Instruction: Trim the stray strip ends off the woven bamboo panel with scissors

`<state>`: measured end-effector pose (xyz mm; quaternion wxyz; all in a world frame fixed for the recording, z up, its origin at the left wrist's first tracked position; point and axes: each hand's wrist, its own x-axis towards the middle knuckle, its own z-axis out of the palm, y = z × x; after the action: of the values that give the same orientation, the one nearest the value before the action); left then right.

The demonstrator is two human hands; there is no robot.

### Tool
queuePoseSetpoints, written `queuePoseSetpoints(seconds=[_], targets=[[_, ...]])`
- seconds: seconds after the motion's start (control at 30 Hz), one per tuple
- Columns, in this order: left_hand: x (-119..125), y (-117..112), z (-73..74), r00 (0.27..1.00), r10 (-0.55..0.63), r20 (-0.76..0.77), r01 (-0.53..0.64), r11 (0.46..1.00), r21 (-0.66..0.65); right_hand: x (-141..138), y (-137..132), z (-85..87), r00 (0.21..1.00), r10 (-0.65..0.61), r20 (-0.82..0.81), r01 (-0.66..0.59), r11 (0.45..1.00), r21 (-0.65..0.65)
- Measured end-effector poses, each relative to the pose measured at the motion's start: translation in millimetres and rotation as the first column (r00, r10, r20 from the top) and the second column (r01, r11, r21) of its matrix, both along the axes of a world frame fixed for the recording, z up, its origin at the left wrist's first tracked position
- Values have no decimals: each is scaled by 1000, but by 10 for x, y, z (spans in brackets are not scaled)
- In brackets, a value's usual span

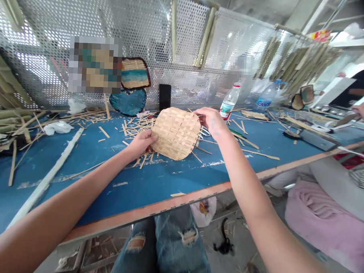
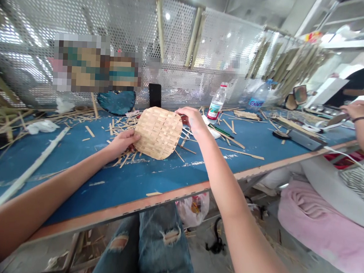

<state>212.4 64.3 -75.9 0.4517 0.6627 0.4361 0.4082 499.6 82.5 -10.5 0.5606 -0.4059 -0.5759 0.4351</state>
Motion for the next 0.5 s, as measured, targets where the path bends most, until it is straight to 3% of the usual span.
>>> queuePoseSetpoints(seconds=[0.2, 0.3, 0.43, 0.5], targets=[[9, -5, -26, 1000, -11, 24, 11, 1000, -11, -30, -18, -15, 1000, 23, -4, -24, 998, -62], [-13, -63, 60, 998, -49, 24, 49, 999, -13, -70, -52, -29, 998, 68, 1, -68, 994, -88], [-132, -33, 484, 978, -188, -92, 187, 982, -18, -15, 6, -52, 997, 44, -64, -53, 988, -143], [-215, 135, 777, 910, -186, -370, 222, 973, 57, 45, 69, -66, 990, 29, -137, -52, 985, -164]])
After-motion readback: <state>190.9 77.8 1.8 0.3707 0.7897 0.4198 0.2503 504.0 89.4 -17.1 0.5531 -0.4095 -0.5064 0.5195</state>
